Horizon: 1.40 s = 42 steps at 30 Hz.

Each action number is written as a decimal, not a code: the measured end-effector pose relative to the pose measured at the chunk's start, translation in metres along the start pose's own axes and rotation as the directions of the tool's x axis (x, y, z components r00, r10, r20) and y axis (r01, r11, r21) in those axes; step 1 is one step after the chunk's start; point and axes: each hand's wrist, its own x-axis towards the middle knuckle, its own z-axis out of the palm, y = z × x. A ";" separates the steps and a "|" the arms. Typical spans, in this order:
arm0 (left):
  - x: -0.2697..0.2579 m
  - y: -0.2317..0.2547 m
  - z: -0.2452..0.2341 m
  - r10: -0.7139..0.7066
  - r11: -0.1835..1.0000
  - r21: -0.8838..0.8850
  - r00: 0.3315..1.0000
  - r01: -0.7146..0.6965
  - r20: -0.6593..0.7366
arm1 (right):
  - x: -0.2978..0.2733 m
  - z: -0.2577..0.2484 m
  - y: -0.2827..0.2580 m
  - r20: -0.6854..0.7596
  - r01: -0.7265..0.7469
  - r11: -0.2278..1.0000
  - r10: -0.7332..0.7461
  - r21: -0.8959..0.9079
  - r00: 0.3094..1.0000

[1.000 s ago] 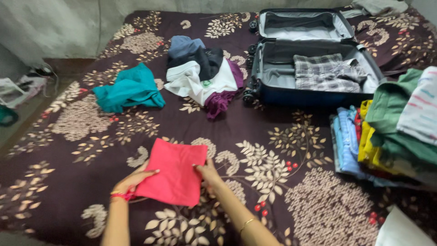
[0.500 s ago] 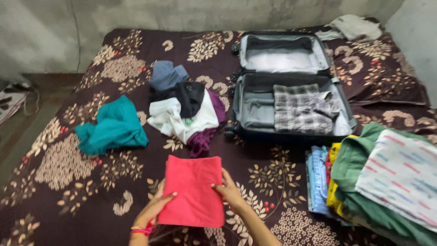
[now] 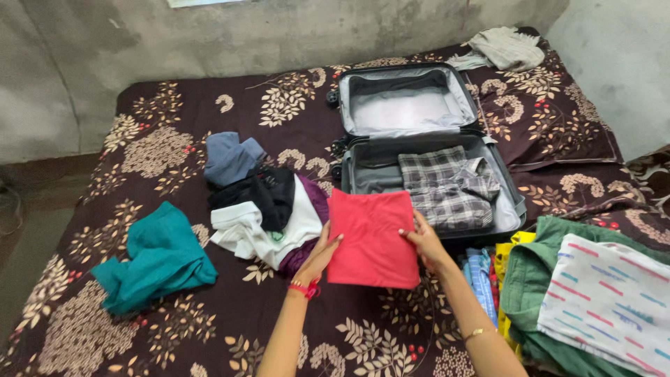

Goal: The person folds several items of clothing on a bed and places them into an open suitcase, including shirts, a pair of pants, and a patterned garment.

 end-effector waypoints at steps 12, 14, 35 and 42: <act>0.246 -0.114 0.036 0.027 0.898 0.420 0.938 0.130 -0.346 | 0.182 -0.084 -0.010 -0.060 -0.090 0.991 0.084 -0.103 0.995; 0.274 -0.127 0.037 0.020 0.893 0.421 0.919 0.160 -0.393 | 0.217 -0.093 0.001 -0.056 -0.100 0.990 0.095 -0.096 0.994; 0.303 -0.145 0.073 0.399 0.183 0.982 0.909 0.052 -0.122 | 0.261 -0.061 0.082 0.222 0.096 -0.240 -0.579 -0.966 0.785; 0.303 -0.164 0.074 0.145 0.185 0.969 0.971 0.164 -0.192 | 0.270 -0.077 0.106 0.189 0.187 -0.044 -0.386 -0.981 0.903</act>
